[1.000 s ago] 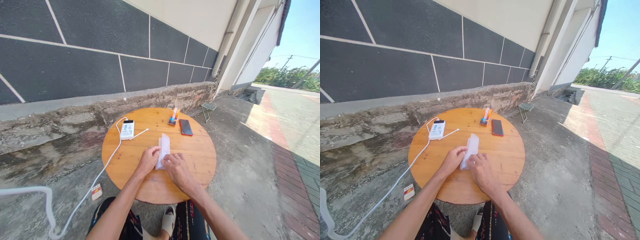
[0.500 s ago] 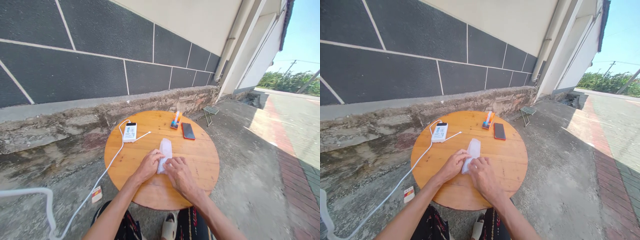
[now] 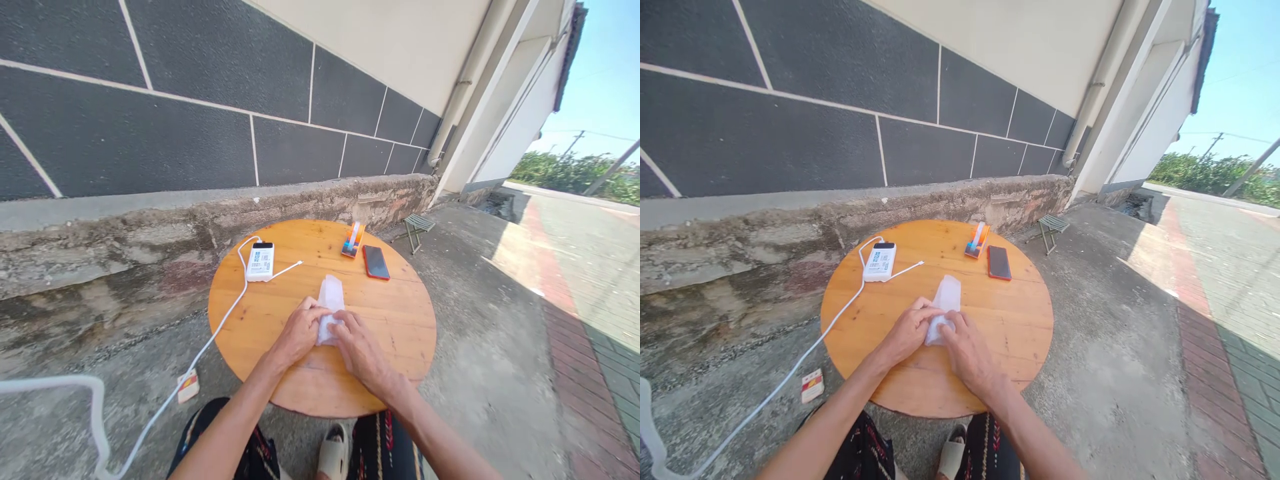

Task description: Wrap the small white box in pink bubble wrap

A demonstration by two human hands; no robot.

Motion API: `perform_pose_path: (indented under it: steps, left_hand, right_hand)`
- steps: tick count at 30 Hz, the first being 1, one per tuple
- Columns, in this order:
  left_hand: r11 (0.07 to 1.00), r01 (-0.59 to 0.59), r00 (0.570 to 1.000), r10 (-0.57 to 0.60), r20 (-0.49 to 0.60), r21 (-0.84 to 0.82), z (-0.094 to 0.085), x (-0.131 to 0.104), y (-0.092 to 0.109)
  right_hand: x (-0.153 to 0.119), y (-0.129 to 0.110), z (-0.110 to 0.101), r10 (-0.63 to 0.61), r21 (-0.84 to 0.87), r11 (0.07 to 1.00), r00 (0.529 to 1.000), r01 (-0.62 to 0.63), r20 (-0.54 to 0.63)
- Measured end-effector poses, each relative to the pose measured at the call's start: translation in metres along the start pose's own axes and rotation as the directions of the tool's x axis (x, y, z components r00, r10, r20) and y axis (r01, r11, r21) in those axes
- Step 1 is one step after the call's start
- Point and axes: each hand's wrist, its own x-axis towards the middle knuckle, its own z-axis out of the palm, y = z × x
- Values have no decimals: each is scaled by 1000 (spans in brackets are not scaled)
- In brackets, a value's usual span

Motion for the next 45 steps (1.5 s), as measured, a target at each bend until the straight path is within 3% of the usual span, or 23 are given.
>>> perform_pose_path:
  steps: [8, 11, 15, 20, 22, 25, 29, 32, 35, 38, 45]
  left_hand:
    - [995, 95, 990, -97, 101, 26, -13, 2, 14]
    - [991, 132, 975, -126, 182, -20, -17, 2, 16]
    - [966, 245, 942, -216, 255, -86, -19, 1, 13]
    - [980, 192, 980, -189, 63, -47, -24, -10, 14]
    - [980, 184, 983, -181, 41, -72, -25, -18, 18]
    - [971, 198, 980, -194, 46, -134, -23, -28, 23]
    - [977, 140, 990, -144, -13, -162, -18, -30, 27]
    - [977, 119, 993, -119, 14, -177, -18, -27, 27]
    - [980, 110, 994, -107, 33, -164, -19, -24, 28]
    - [983, 115, 993, -110, 42, -143, -21, -21, 25]
    - [937, 190, 982, -185, 44, -292, -23, -12, 10]
  right_hand:
    - [8, 5, -16, 31, 211, 976, 996, -49, 86]
    - [19, 12, -26, 73, 314, 939, 973, -142, 220]
    - [40, 29, -29, 70, 458, 836, 888, -301, 454]
    - [58, 48, -21, -20, 602, 705, 838, -375, 546]
    - [61, 51, -20, -80, 647, 658, 819, -385, 568]
    - [63, 49, -23, -85, 609, 717, 825, -338, 558]
    - [59, 34, -34, -32, 412, 895, 897, -171, 442]
    - [49, 19, -38, -39, 252, 966, 928, -60, 370]
    - [35, 8, -33, -35, 111, 994, 945, -1, 325]
    - [25, 1, -22, 29, -15, 1000, 963, -26, 267]
    - [24, 1, -13, 68, 6, 997, 965, -72, 252]
